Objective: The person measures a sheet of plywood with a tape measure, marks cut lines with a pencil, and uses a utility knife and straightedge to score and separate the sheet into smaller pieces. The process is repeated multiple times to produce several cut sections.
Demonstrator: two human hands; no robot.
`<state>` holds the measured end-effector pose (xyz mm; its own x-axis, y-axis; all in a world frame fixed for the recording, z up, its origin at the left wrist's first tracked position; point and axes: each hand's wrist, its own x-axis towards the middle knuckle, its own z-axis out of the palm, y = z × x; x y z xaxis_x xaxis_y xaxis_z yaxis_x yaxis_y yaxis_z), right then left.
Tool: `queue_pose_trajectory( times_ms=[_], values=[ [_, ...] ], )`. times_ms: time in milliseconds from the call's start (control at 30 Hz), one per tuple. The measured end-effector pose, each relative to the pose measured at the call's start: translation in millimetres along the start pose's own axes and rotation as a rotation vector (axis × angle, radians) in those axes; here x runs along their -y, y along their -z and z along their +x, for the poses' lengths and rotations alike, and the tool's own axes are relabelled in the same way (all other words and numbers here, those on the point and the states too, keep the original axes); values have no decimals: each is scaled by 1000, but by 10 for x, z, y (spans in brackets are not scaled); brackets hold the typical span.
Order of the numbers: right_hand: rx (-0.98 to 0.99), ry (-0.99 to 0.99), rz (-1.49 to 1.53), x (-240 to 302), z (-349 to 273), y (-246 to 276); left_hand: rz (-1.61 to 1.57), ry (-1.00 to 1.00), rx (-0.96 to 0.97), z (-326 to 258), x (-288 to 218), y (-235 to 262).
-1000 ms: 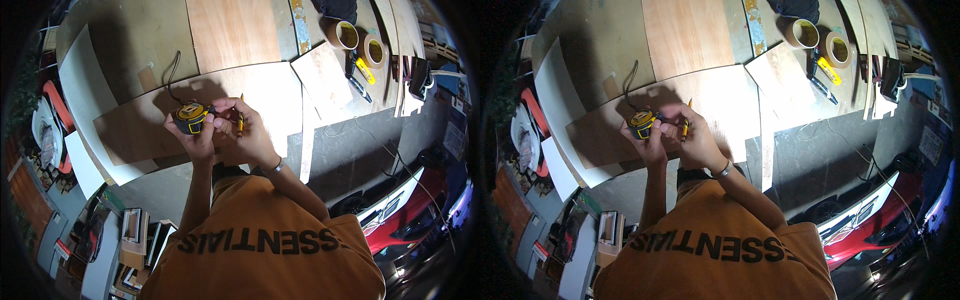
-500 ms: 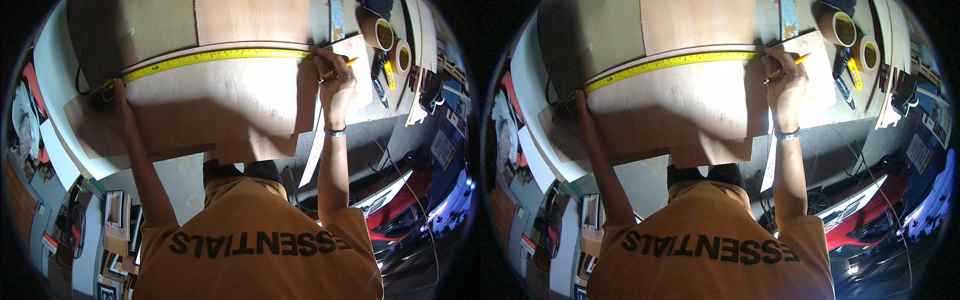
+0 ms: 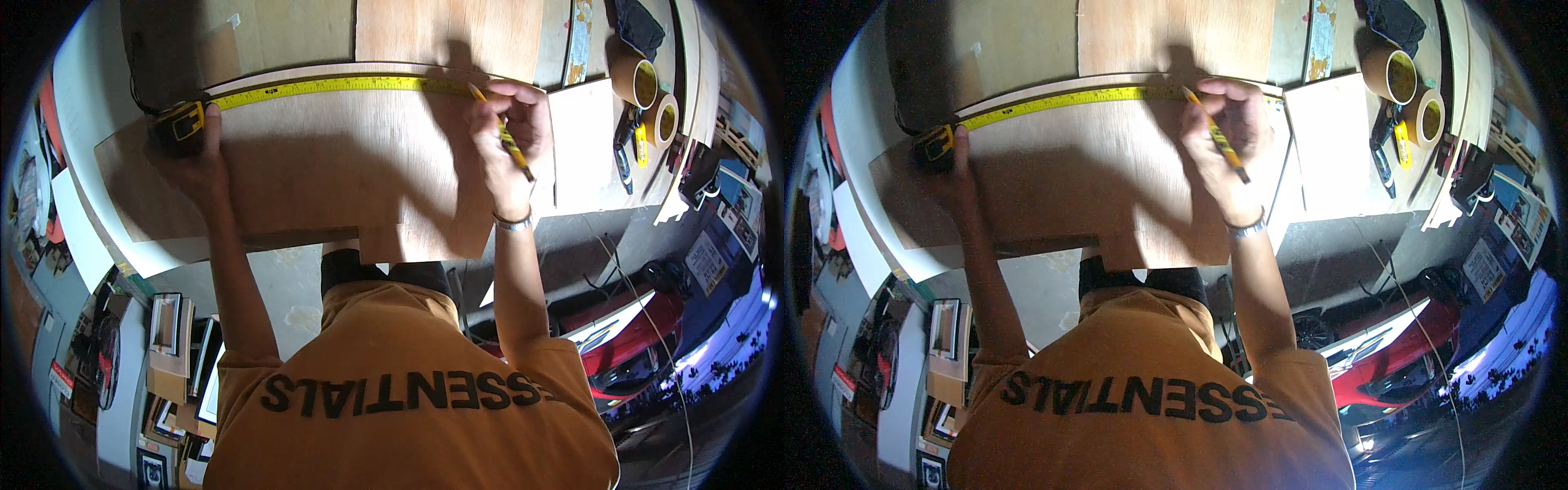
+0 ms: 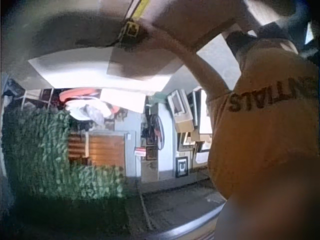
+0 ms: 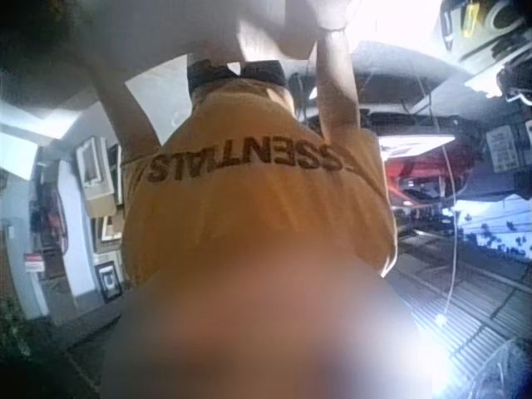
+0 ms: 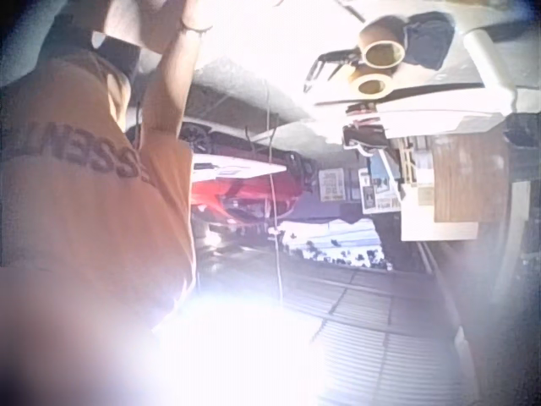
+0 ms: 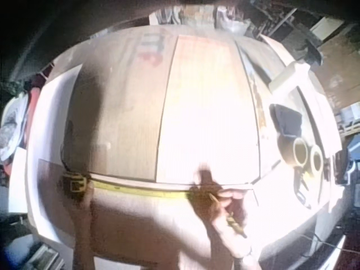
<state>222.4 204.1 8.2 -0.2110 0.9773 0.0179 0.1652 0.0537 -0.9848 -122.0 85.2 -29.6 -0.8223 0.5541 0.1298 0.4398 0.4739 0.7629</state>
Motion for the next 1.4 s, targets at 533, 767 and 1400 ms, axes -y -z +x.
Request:
queue_pose_trajectory(
  times_ms=[533,767,1400],
  values=[
    [-30,89,-195,-80,94,-294,37,-35,-27,-49,-91,6],
    [-1,71,-241,-97,110,-304,154,-85,-39,-42,-67,20],
    [16,58,-279,-92,107,-317,132,-79,-10,-7,-103,28]
  ],
)
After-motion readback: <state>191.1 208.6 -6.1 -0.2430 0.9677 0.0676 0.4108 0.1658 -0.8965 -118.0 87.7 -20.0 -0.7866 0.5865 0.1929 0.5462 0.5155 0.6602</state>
